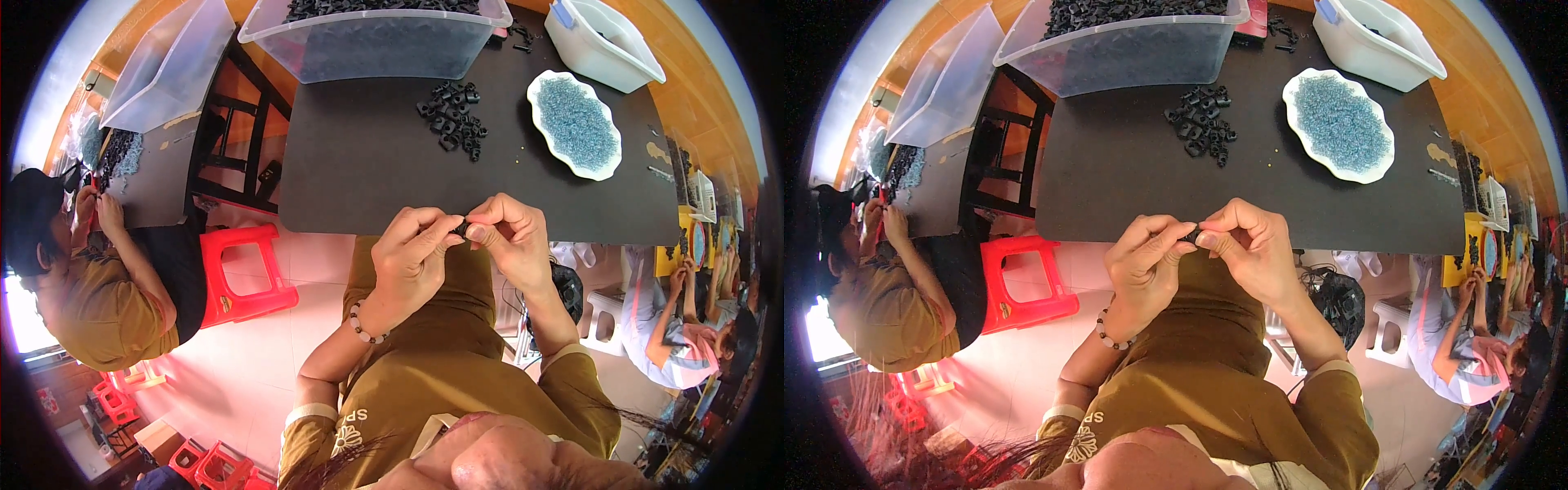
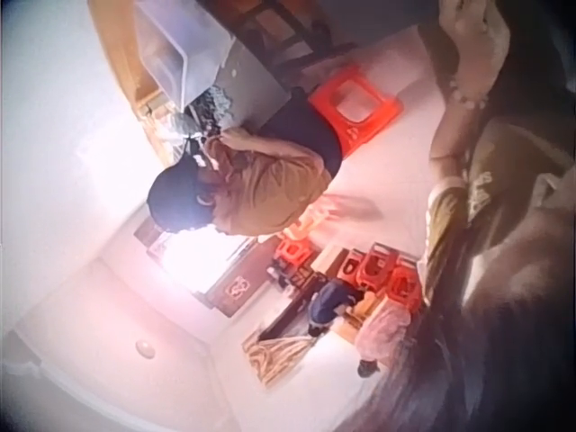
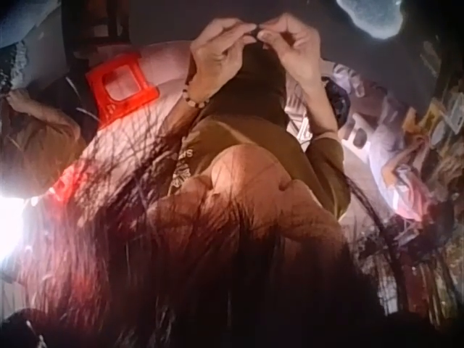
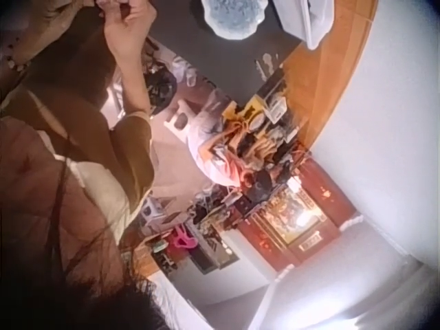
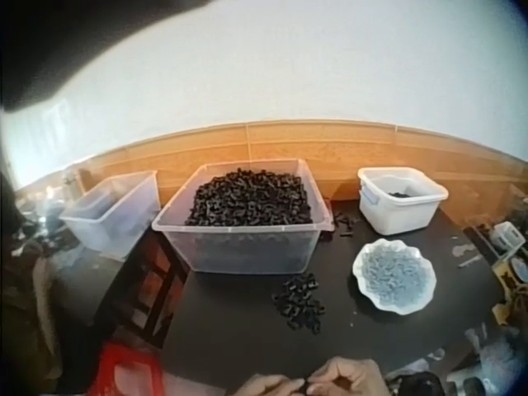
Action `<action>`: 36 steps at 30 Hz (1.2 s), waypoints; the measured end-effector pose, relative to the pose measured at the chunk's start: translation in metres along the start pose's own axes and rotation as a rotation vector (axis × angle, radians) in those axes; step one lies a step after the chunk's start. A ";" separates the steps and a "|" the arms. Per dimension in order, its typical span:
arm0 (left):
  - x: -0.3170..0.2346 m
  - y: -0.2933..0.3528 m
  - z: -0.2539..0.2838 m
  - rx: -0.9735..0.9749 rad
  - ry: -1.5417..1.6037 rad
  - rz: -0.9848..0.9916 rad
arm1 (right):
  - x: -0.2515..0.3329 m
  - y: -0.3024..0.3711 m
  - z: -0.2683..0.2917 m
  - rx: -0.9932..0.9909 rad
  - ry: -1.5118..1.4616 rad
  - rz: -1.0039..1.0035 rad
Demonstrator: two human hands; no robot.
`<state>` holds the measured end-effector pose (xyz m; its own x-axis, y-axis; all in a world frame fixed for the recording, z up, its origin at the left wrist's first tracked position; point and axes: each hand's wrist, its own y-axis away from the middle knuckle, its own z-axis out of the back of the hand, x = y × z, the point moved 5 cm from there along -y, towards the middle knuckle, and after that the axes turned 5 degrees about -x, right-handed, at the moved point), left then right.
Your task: The person assembles plastic components by inserting small pins into clips by hand.
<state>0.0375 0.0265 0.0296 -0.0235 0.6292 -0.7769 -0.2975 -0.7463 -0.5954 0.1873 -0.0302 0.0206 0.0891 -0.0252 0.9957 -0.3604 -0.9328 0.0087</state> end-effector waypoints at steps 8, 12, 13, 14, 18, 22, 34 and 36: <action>-0.002 0.000 0.001 0.010 -0.097 -0.132 | 0.001 -0.003 -0.003 -0.009 0.014 -0.015; -0.006 -0.002 0.002 0.021 -0.112 -0.166 | 0.003 -0.009 -0.003 0.068 0.037 -0.046; -0.006 -0.003 0.002 0.022 -0.128 -0.170 | 0.003 -0.011 -0.003 0.091 0.032 -0.058; -0.006 -0.002 0.001 0.023 -0.127 -0.171 | 0.003 -0.012 -0.002 0.089 0.032 -0.058; -0.003 -0.001 -0.001 0.024 -0.124 -0.146 | -0.002 -0.013 -0.004 0.100 0.015 -0.089; -0.001 -0.001 0.000 0.061 -0.080 -0.100 | -0.005 -0.013 0.004 0.178 -0.098 -0.126; -0.004 -0.002 -0.008 0.039 0.119 -0.030 | -0.018 -0.001 0.007 0.247 -0.444 -0.118; -0.006 -0.003 -0.011 0.062 0.112 -0.033 | -0.016 0.001 0.005 0.285 -0.465 -0.145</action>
<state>0.0486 0.0224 0.0334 0.0931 0.6222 -0.7773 -0.3551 -0.7086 -0.6097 0.1903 -0.0327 0.0042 0.5421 0.0147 0.8402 -0.0544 -0.9971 0.0525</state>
